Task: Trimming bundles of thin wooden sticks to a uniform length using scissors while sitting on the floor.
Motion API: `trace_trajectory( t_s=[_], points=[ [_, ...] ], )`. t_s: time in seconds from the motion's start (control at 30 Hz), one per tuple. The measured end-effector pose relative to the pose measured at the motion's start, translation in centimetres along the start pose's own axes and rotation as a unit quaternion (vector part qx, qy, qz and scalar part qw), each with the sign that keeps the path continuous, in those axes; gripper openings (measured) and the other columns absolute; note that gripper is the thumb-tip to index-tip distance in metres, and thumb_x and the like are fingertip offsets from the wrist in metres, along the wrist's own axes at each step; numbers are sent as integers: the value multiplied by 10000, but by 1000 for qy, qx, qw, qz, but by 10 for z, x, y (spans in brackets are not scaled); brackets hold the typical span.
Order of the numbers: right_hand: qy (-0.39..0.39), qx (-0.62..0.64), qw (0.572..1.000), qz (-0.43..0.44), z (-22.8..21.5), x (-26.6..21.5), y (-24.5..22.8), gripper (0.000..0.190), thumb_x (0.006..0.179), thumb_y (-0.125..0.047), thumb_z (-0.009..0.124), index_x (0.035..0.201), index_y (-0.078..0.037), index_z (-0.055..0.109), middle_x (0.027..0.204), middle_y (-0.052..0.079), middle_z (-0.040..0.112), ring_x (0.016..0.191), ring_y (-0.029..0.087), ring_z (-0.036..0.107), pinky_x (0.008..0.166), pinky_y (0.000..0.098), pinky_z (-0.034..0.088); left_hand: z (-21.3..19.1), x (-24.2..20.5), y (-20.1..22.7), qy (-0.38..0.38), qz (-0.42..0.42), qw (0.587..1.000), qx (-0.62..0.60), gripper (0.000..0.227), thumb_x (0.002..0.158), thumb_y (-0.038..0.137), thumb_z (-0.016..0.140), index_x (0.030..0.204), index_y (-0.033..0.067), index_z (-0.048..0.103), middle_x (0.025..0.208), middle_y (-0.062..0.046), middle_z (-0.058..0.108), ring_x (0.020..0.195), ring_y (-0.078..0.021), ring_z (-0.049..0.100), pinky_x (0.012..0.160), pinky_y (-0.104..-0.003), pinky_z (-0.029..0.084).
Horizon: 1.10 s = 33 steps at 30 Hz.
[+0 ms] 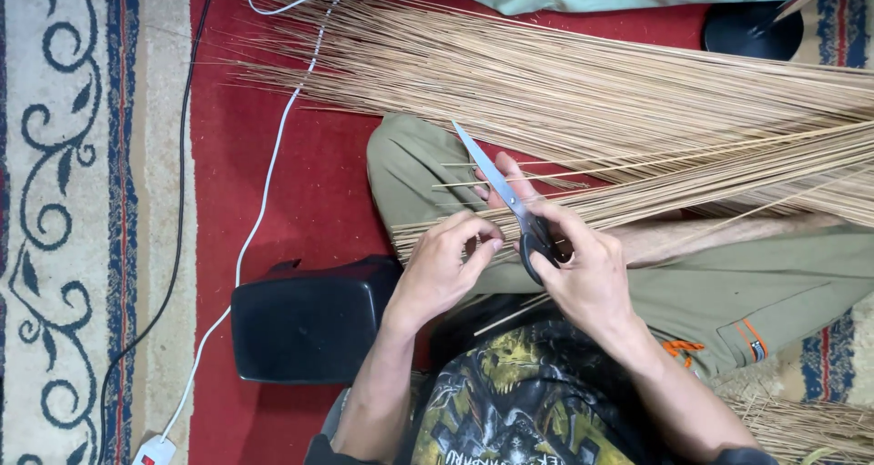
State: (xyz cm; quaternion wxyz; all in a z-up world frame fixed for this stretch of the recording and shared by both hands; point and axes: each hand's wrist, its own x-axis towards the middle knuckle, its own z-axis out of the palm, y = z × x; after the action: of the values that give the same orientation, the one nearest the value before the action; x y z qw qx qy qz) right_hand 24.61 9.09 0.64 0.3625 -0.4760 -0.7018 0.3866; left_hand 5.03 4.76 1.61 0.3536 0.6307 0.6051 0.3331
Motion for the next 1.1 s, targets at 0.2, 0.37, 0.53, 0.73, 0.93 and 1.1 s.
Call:
trace_trajectory(
  t_s=[0.2,0.37,0.53,0.73,0.93,1.1],
  points=[
    [-48,-31,998,33,-8,14,39,520,676,25,794,1144,-196,745,705,60,731,572,200,693,536,326,575,26,29,-23,-66,-13,998,-4,118,937,165,681,993,80,740,910,-157,726,837,-388,700,757,-476,538],
    [-67,-46,994,70,-10,43,80,537,683,13,802,1172,-194,719,776,79,749,685,199,708,642,324,593,43,69,-38,-47,28,997,50,174,1007,227,611,1053,115,736,1026,-114,732,1045,-351,662,935,-481,454],
    [-45,108,985,128,-6,91,135,446,861,16,771,1261,-43,585,863,110,730,796,151,678,761,271,580,86,118,-106,-54,-14,984,168,337,1024,244,565,1333,122,622,1275,-102,661,1333,-305,506,1151,-598,197],
    [-77,88,985,130,3,122,184,418,895,6,760,1265,-46,574,867,132,726,844,195,704,805,344,595,110,152,-131,-184,-98,950,232,666,1035,346,522,1562,-11,325,1411,-246,596,1412,-365,483,1209,-691,39],
    [-165,-1,977,134,14,126,224,476,849,-39,775,1278,-138,592,861,98,738,861,228,737,804,377,596,115,155,-160,-231,-135,930,250,614,1000,386,497,1464,-11,426,1199,-225,724,1274,-383,606,1181,-710,105],
    [-194,-51,968,153,13,120,246,468,854,-159,796,1274,-248,609,808,-12,732,744,145,694,710,346,546,118,146,-173,-195,-102,952,213,346,973,311,510,1204,156,716,1083,-89,744,1124,-326,693,1063,-597,397]
  ],
)
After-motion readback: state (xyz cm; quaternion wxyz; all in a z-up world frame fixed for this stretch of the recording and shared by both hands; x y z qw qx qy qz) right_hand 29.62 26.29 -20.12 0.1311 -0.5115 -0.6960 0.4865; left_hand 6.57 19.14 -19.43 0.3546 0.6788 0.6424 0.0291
